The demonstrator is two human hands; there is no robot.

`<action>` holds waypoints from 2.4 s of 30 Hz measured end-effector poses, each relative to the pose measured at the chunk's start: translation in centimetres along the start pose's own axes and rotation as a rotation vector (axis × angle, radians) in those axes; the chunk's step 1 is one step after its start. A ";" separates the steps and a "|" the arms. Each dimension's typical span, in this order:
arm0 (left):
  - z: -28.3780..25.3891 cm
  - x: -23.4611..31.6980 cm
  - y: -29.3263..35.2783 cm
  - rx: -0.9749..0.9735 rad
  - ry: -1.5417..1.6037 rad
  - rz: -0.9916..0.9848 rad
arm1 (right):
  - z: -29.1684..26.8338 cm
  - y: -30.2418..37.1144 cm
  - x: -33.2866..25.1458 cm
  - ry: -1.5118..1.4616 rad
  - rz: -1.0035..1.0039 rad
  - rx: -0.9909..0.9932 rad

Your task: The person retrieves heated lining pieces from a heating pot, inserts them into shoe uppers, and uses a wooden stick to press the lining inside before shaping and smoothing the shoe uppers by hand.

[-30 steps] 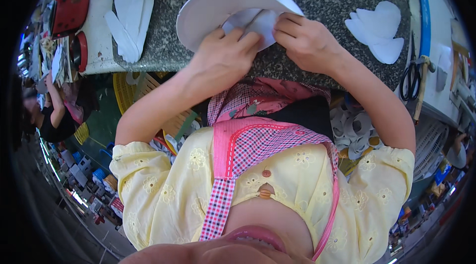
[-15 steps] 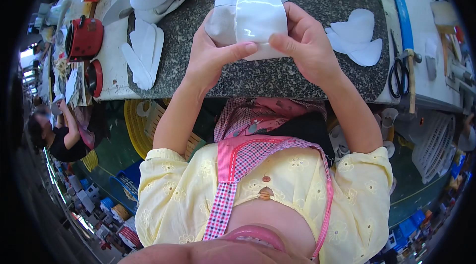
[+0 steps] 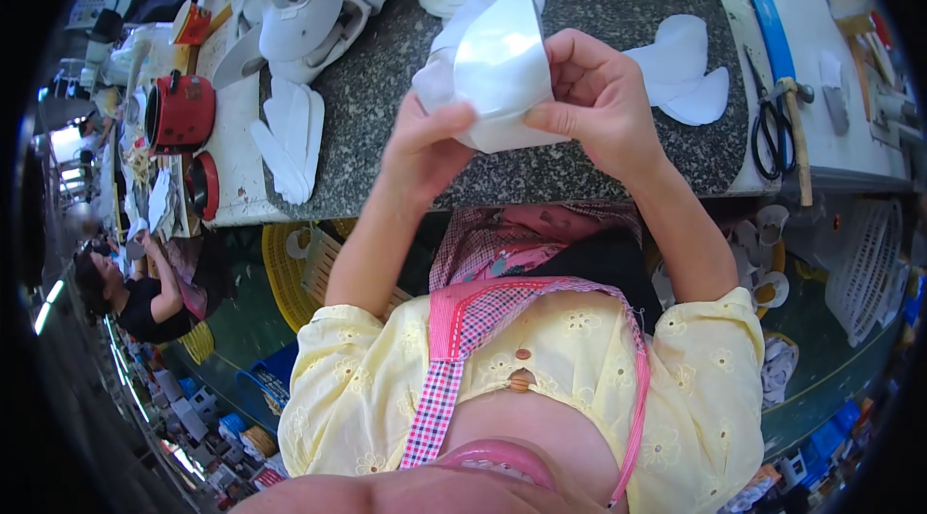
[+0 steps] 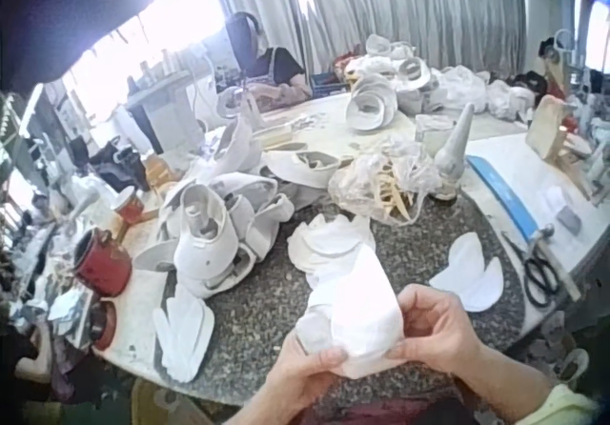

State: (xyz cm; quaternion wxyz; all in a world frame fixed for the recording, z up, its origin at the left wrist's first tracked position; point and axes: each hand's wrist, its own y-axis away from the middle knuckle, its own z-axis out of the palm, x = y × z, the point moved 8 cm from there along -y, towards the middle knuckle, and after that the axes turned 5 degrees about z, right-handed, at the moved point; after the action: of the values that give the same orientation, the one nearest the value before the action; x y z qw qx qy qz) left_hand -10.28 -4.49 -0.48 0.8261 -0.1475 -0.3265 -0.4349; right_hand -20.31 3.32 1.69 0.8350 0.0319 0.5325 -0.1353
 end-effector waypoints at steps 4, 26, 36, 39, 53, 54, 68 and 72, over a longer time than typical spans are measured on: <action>0.0 0.6 -2.5 -0.227 -0.356 -0.198 | -0.9 2.1 -1.6 0.378 -0.113 -0.002; -8.7 -1.8 0.1 -0.576 -1.327 0.037 | -36.3 19.3 -11.4 1.203 0.131 1.146; -6.9 -1.7 1.0 -0.749 -1.477 0.228 | 1.6 5.0 1.2 1.177 0.224 0.071; -8.3 -2.8 0.4 -0.542 -1.304 -0.020 | 1.7 5.2 0.9 1.209 0.054 0.105; -7.9 -1.1 -0.2 -0.462 -1.129 -0.213 | -10.2 7.4 -4.1 1.428 0.339 0.438; -7.7 -0.8 -0.3 -0.382 -0.989 -0.249 | -14.6 9.0 -6.4 1.554 0.140 0.529; -0.3 -2.0 -3.3 -0.114 -0.007 -0.201 | -13.5 4.9 -5.5 0.925 -0.126 0.460; -0.1 -2.1 -3.6 -0.085 -0.037 -0.204 | -2.1 0.3 0.0 0.536 0.205 0.121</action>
State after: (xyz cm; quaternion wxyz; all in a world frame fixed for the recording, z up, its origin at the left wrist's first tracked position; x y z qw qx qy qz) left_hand -14.05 -5.32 -2.17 0.7643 -0.1564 -0.3363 -0.5275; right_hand -22.03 4.00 0.75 0.6704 0.1699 0.7191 -0.0682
